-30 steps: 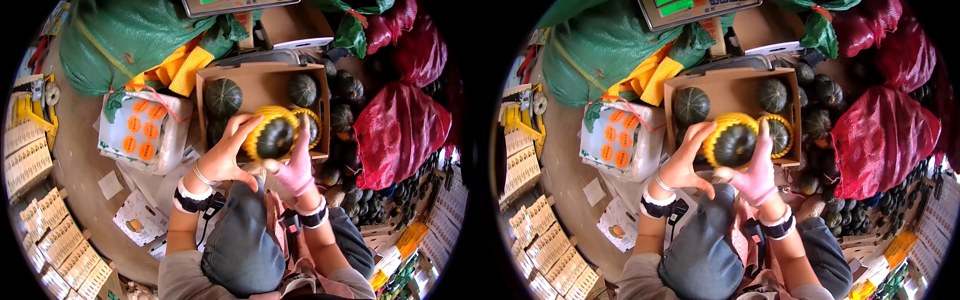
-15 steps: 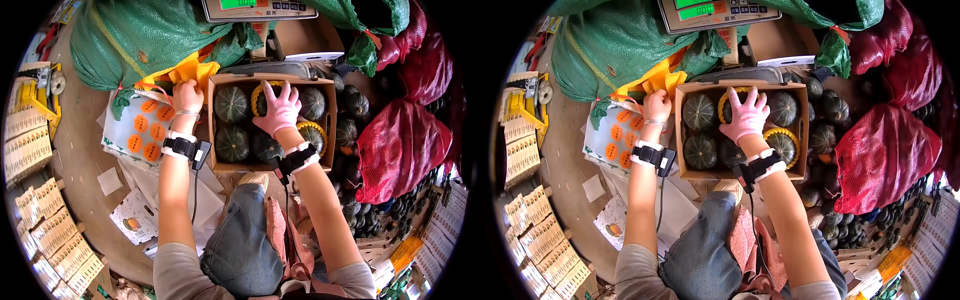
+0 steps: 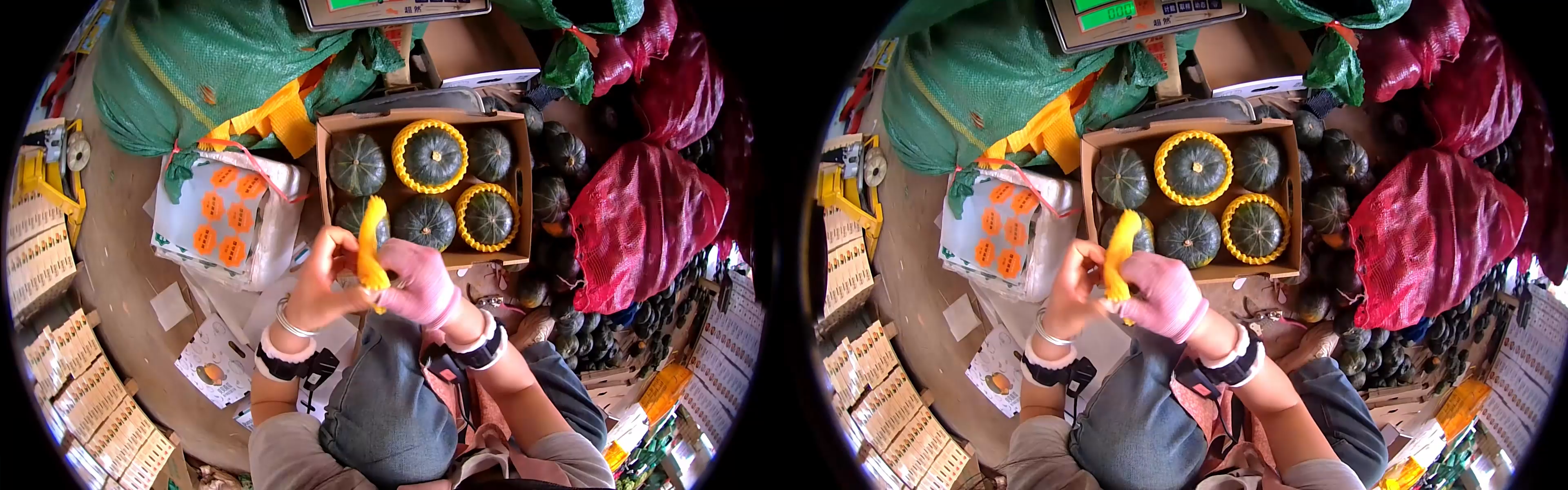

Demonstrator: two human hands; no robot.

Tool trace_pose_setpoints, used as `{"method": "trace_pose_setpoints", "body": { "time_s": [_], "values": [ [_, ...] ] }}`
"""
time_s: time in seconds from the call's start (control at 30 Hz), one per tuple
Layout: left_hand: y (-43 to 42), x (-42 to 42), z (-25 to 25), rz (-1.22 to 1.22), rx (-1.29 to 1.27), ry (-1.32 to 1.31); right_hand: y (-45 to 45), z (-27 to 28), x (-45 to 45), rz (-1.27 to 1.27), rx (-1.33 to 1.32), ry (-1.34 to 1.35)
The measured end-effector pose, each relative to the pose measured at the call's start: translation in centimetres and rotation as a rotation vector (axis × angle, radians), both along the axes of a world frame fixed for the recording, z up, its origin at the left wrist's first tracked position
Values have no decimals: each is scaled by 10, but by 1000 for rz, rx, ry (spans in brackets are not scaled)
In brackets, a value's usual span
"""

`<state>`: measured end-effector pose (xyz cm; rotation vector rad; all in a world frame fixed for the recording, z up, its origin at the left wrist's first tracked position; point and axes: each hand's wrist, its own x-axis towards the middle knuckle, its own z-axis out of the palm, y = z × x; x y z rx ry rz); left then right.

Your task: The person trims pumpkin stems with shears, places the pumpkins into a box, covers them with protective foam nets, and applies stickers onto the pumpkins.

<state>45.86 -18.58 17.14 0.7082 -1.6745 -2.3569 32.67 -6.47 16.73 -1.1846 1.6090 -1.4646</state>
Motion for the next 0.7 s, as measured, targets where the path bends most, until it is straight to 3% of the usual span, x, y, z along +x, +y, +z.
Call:
{"method": "trace_pose_setpoints", "body": {
  "time_s": [0.03,0.13,0.23,0.27,0.33,0.37,0.4,0.5,0.57,0.6,0.63,0.7],
  "values": [
    [-1,4,-3,-194,-186,26,5,0,1,-7,67,-103],
    [14,-4,2,-202,-168,-26,13,-8,2,-35,109,-296],
    [12,-9,-4,-50,47,57,17,-5,2,-184,29,-493],
    [8,-7,-9,-45,34,45,19,-4,0,-267,10,-360],
    [10,-8,-15,-7,-288,-78,22,-7,-4,-360,24,-42],
    [7,-6,-18,-45,-420,-110,19,-6,1,-427,108,-15],
    [10,-5,-21,29,-222,-46,12,-6,3,-512,74,84],
    [17,0,-19,173,325,53,11,-8,-9,-440,35,-104],
    [7,5,-9,164,610,17,31,-18,-16,-144,40,-929],
    [0,12,-19,12,499,86,37,-18,-17,-86,19,-1220],
    [4,11,-22,14,293,145,39,-18,-15,4,-58,-1349],
    [12,-8,-7,19,-119,259,48,-21,-10,100,31,-1310]
  ]
}}
